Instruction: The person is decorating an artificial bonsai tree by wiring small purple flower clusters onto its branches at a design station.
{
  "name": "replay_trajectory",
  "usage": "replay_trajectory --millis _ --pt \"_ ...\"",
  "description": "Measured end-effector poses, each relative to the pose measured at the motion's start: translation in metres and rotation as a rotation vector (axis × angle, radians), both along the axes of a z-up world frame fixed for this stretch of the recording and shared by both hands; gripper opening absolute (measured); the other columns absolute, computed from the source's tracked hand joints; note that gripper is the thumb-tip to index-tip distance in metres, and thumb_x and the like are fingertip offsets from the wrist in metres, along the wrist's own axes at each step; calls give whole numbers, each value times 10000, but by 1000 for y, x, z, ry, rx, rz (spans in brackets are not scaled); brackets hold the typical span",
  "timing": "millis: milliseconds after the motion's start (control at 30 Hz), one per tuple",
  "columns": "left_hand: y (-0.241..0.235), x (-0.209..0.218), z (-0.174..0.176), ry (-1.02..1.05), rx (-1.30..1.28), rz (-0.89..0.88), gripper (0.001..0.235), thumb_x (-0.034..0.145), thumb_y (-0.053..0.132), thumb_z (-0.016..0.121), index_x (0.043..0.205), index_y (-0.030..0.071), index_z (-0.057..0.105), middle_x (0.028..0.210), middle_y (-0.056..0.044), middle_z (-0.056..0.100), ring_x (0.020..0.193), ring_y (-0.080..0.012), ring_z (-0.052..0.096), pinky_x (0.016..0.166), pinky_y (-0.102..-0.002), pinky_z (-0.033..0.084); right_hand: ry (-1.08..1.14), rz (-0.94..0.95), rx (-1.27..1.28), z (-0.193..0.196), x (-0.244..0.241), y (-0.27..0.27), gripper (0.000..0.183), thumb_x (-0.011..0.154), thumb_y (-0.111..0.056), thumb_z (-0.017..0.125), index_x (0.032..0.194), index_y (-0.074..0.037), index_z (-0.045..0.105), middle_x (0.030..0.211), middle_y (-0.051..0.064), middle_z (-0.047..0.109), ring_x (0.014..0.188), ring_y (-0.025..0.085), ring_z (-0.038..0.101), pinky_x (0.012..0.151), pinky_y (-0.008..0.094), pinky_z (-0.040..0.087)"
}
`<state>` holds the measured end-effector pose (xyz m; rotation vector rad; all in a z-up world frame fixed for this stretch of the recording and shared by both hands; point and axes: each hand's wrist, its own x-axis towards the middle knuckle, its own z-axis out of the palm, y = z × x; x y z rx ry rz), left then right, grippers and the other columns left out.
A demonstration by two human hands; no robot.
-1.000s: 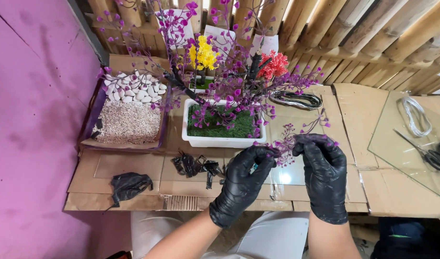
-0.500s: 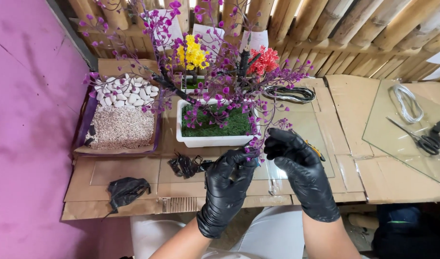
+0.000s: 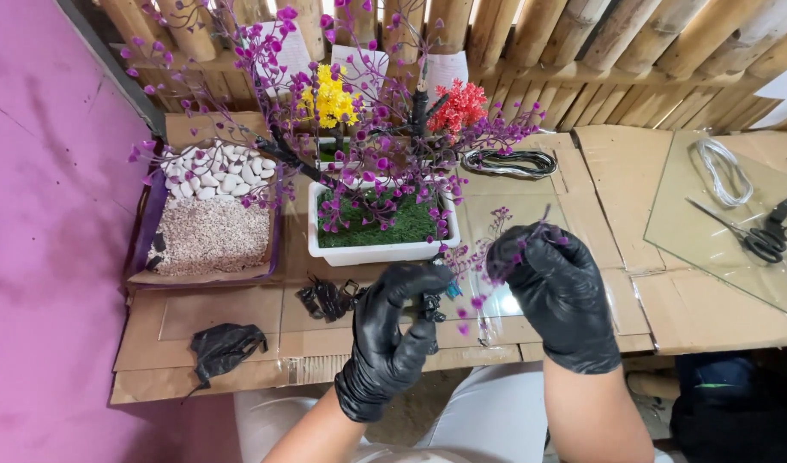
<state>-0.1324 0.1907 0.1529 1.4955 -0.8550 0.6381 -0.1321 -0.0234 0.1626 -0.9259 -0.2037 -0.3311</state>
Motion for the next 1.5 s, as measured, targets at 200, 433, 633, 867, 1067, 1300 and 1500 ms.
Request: replay_trajectory --millis 200,433,633,867,1067,1300,1500 --pt "-7 8 28 473 -229 -417 444 1072 340 547 1412 58 591 1172 -52 674 1111 -176 657 991 -363 564 90 625 -521 27 12 -23 222 927 -132 701 820 62 696 740 215 688 602 269 638 582 373 536" --pt "-31 9 33 761 -335 -266 118 869 23 798 974 76 793 880 -110 775 791 -102 664 741 -331 614 345 444 -466 31 26 -31 146 830 -68 747 867 69 781 756 275 769 664 341 764 628 442 629" --pt "-52 17 38 870 -746 -100 119 880 52 784 999 60 791 960 -173 794 751 -159 670 716 -365 588 205 131 -207 15 16 19 212 871 -44 700 1061 48 723 948 261 747 842 348 742 779 444 620" --pt "-69 22 43 669 -884 -32 116 875 49 801 968 118 788 933 -89 785 901 -98 647 816 -340 549 -103 -239 -161 34 3 73 233 857 60 737 1085 17 717 1066 184 747 1031 270 727 936 402 617" --pt "-75 46 52 307 -820 -152 260 850 -99 785 1039 68 722 1055 -205 764 1080 -334 737 917 -437 621 -247 -410 -309 47 29 62 129 874 47 751 995 34 708 1030 234 724 1003 337 739 939 434 638" --pt "-34 67 90 -26 -146 233 324 1066 62 580 1389 87 586 1322 -164 688 1184 -330 720 1037 -450 611 -359 -490 -367 103 81 46 123 955 -71 781 1040 -12 715 947 169 697 887 195 680 800 305 570" --pt "-33 81 93 -31 -2 386 278 1080 53 465 1355 40 501 1241 -148 680 1109 -308 726 976 -395 580 -449 -342 -511 107 126 43 102 992 -47 729 1073 -109 736 1034 30 749 968 181 716 896 349 634"
